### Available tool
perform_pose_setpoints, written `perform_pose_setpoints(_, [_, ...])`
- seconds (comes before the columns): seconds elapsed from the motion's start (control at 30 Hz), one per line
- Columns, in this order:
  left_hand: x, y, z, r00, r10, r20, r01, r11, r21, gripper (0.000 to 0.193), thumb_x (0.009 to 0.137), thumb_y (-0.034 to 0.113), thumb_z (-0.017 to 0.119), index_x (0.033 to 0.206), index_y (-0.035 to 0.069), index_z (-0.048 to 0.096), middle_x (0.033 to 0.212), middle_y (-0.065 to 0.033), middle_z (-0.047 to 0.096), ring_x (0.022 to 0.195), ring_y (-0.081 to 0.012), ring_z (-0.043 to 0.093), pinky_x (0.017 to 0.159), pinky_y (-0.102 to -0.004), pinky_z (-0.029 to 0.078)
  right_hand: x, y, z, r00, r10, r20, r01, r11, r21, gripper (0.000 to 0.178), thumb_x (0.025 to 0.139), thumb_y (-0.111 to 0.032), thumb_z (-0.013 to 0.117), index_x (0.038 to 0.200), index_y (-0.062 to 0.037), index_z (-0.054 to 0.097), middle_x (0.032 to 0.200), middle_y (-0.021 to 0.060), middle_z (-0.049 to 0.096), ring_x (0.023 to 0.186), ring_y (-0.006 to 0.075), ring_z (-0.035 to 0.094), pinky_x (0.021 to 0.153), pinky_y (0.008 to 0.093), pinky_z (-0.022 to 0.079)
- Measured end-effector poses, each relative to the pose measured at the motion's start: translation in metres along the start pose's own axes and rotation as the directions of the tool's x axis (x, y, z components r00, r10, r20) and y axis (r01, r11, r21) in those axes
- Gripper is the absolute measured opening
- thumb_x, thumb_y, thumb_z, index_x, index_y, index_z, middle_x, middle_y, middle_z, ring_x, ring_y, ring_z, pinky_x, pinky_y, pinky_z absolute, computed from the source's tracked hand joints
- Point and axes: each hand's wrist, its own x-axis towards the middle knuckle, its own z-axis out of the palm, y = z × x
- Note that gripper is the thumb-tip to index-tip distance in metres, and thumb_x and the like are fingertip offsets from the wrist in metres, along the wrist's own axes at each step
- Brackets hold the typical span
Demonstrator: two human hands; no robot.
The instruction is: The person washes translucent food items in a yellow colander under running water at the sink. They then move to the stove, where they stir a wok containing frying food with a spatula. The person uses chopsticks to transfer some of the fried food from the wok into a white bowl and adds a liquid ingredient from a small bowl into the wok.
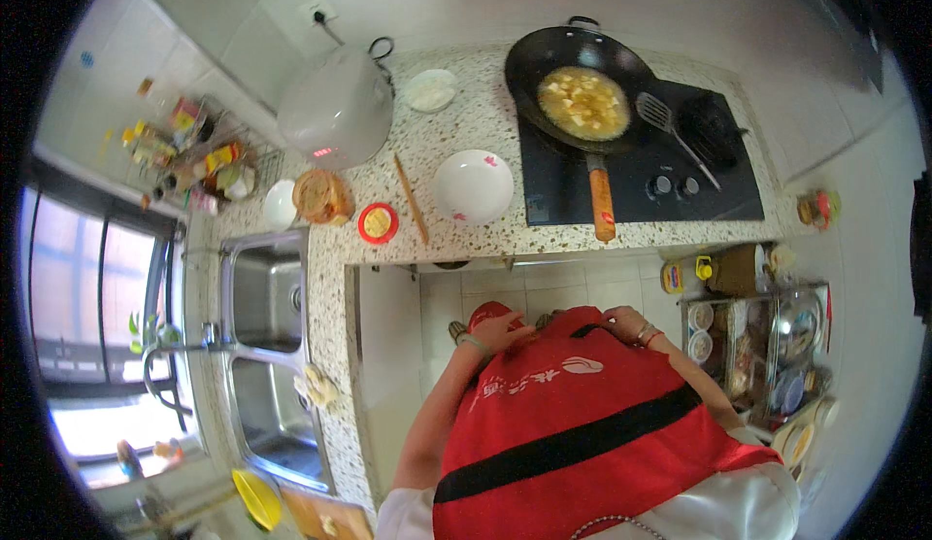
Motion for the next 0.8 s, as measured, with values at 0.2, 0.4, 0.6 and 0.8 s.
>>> perform_pose_setpoints(0.2, [-0.003, -0.019, 0.036, 0.770, 0.053, -0.636, 0.193, 0.931, 0.311, 0.047, 0.087, 0.042, 0.063, 0.120, 0.010, 0.060, 0.118, -0.0182, 0.062, 0.108, -0.0310, 0.061, 0.091, -0.0409, 0.047, 0.025, -0.026, -0.031, 0.955, -0.196, -0.222, 0.213, 0.976, 0.053, 0.024, 0.086, -0.032, 0.064, 0.090, -0.0090, 0.071, 0.092, 0.0126, 0.068, 0.083, 0.0319, 0.065, 0.073, 0.0381, 0.051])
perform_pose_setpoints(0.4, [-0.008, -0.043, -0.004, 0.712, -0.373, -0.595, -0.048, 0.819, -0.572, 0.026, 0.091, 0.025, 0.063, 0.102, 0.002, 0.067, 0.098, -0.0112, 0.069, 0.078, -0.0173, 0.067, 0.070, -0.0324, 0.053, 0.060, -0.096, -0.036, 0.879, -0.400, -0.259, 0.396, 0.916, -0.069, 0.025, 0.087, -0.033, 0.061, 0.089, -0.0090, 0.069, 0.090, 0.0113, 0.067, 0.086, 0.0312, 0.063, 0.076, 0.0397, 0.049])
perform_pose_setpoints(0.6, [-0.015, -0.061, -0.058, 0.696, -0.467, -0.546, -0.310, 0.490, -0.815, 0.026, 0.095, 0.023, 0.058, 0.109, 0.001, 0.063, 0.093, -0.0107, 0.069, 0.076, -0.0183, 0.068, 0.065, -0.0304, 0.055, 0.089, -0.184, -0.034, 0.849, -0.462, -0.255, 0.471, 0.882, -0.026, 0.025, 0.091, -0.028, 0.054, 0.093, -0.0070, 0.067, 0.090, 0.0148, 0.066, 0.086, 0.0356, 0.062, 0.076, 0.0450, 0.048])
perform_pose_setpoints(0.8, [-0.041, -0.116, -0.126, 0.661, -0.510, -0.550, -0.420, 0.357, -0.835, 0.025, 0.098, 0.020, 0.052, 0.114, 0.001, 0.059, 0.099, -0.0125, 0.068, 0.082, -0.0241, 0.069, 0.067, -0.0331, 0.057, 0.144, -0.270, -0.012, 0.840, -0.484, -0.245, 0.495, 0.869, -0.018, 0.026, 0.092, -0.024, 0.054, 0.106, -0.0041, 0.062, 0.098, 0.0168, 0.063, 0.083, 0.0373, 0.062, 0.071, 0.0452, 0.051])
